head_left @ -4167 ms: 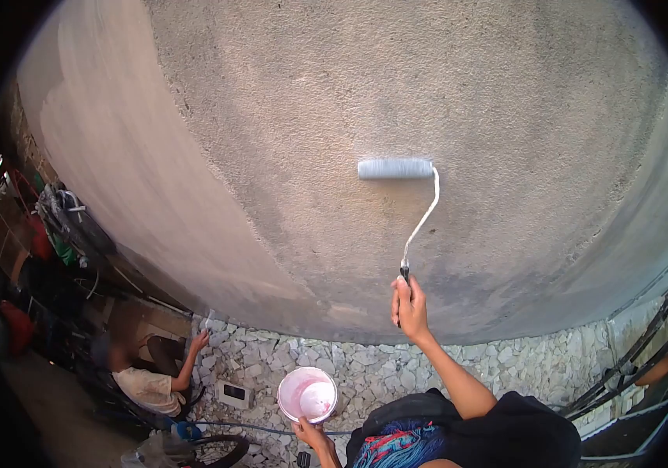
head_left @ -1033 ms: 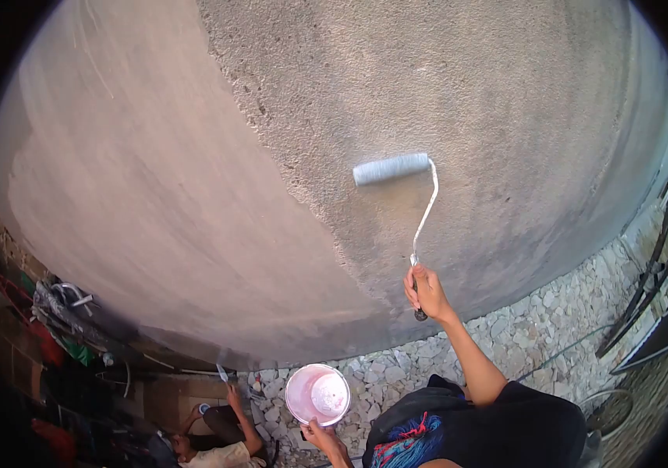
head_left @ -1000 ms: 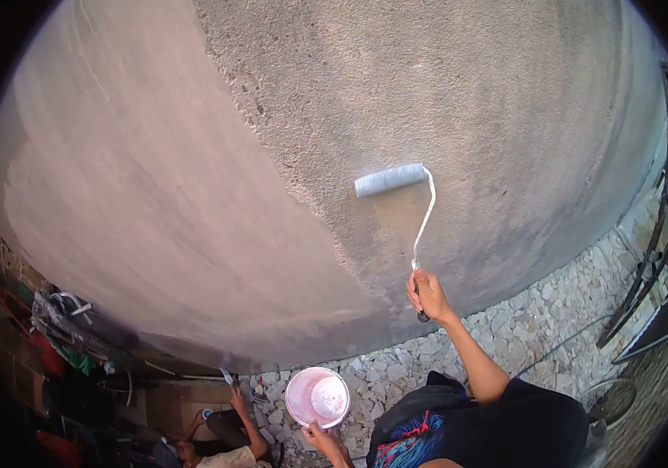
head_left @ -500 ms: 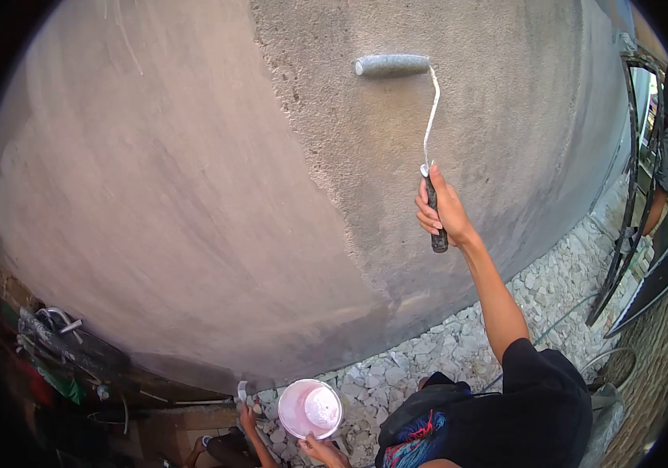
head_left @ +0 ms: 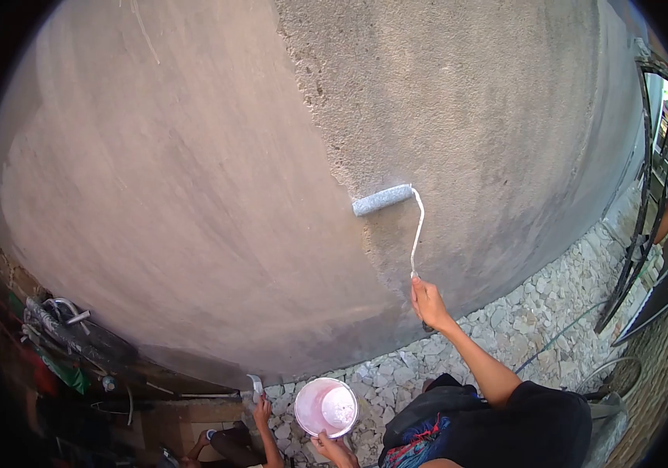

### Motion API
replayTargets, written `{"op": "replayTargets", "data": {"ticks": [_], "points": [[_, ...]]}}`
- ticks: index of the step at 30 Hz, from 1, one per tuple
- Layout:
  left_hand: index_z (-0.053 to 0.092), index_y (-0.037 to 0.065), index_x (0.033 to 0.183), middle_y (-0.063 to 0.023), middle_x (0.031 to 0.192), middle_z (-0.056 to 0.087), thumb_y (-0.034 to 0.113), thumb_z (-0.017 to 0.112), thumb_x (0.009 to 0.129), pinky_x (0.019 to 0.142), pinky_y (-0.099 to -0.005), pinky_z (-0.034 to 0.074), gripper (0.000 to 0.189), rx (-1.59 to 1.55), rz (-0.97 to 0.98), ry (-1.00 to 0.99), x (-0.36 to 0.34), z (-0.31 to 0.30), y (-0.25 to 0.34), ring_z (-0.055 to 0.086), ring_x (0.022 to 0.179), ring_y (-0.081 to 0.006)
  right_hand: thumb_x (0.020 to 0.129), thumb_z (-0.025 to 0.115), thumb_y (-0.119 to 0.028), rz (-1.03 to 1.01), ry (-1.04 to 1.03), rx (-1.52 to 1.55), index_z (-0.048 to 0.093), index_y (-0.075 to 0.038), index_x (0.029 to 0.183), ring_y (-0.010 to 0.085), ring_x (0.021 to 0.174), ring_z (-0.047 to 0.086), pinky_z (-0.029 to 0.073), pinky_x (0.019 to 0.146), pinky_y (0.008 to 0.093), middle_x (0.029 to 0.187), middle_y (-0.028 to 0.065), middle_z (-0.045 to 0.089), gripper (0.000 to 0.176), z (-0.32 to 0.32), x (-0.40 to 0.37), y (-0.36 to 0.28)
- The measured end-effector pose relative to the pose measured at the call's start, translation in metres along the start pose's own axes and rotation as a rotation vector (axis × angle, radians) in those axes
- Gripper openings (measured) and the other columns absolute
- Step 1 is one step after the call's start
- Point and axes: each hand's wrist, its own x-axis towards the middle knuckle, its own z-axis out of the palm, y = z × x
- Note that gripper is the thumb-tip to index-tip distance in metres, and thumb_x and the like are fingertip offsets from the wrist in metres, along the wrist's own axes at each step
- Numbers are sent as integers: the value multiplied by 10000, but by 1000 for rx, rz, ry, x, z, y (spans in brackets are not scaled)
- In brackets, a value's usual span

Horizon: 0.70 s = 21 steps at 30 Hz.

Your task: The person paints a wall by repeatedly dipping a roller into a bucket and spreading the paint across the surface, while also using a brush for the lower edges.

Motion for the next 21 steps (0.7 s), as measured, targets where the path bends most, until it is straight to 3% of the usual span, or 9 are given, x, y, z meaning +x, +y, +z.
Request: {"op": "replayTargets", "data": {"ticks": [1, 6, 8, 12, 16, 21], "points": [[461, 50, 1066, -96, 1053, 538, 123, 493, 873, 790, -359, 492, 209, -258, -229, -178, 18, -3, -19, 564, 952, -210, 965, 362, -568, -2, -2, -5, 411, -88, 628, 82, 374, 382, 309, 356, 244, 472, -12, 395, 589, 1, 3, -9], [453, 31, 1079, -120, 1088, 536, 109, 498, 876, 794, -375, 501, 222, -301, -184, -229, 38, 0, -29, 569, 978, -227, 962, 363, -573, -111, 47, 11, 405, -92, 603, 78, 381, 377, 302, 359, 246, 466, -22, 383, 602, 19, 44, -88], [454, 44, 973, -102, 1045, 541, 115, 485, 876, 780, -369, 507, 124, -310, -151, -201, 35, 10, -20, 568, 946, -215, 955, 364, -588, -201, 55, 46, 403, -95, 601, 77, 381, 376, 302, 360, 246, 466, -22, 380, 608, 28, 60, -108], [455, 33, 1006, -112, 1087, 533, 117, 475, 881, 792, -388, 515, 152, -330, -155, -181, 27, 16, -9, 572, 971, -231, 951, 354, -602, -233, 88, 52, 403, -97, 600, 74, 376, 365, 296, 353, 244, 464, -22, 375, 616, 41, 60, -90], [449, 24, 1071, -128, 1112, 526, 112, 491, 880, 825, -387, 494, 214, -337, -178, -201, 28, 7, -33, 561, 1004, -242, 956, 338, -601, -149, 101, -41, 413, -88, 599, 91, 422, 386, 317, 403, 268, 478, -11, 382, 630, 37, 28, -22], [459, 27, 1073, -120, 1101, 539, 122, 464, 887, 802, -418, 529, 209, -293, -205, -222, 22, 12, -20, 579, 980, -242, 959, 333, -598, -144, 146, -117, 418, -78, 596, 107, 473, 398, 326, 456, 290, 494, 0, 391, 640, 41, 28, -18]]}}
